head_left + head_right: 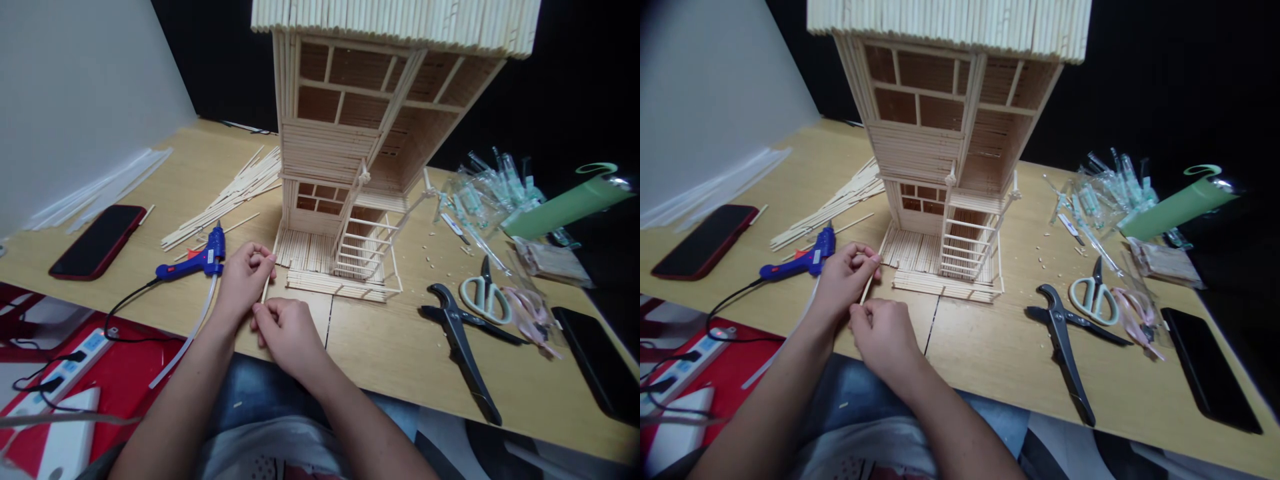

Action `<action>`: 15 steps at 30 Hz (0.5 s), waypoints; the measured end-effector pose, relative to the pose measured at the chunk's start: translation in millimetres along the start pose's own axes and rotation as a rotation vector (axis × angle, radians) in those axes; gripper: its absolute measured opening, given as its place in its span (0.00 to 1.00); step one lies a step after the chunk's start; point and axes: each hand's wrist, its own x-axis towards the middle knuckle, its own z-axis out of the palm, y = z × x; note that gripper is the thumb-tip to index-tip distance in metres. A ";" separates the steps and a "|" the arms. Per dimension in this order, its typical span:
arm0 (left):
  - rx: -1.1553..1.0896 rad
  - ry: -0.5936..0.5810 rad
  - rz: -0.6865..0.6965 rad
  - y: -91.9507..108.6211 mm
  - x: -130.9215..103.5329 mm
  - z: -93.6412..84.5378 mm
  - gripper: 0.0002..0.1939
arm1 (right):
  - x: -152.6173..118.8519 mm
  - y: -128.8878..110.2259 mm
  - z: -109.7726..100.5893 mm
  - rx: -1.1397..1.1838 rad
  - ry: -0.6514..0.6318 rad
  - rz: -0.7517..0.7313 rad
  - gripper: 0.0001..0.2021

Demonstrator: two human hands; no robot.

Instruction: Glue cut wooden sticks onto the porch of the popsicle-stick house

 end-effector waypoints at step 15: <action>-0.007 0.004 0.025 -9.3 2.5 -2.1 0.11 | -0.5 4.9 2.8 -0.101 0.029 -0.037 0.15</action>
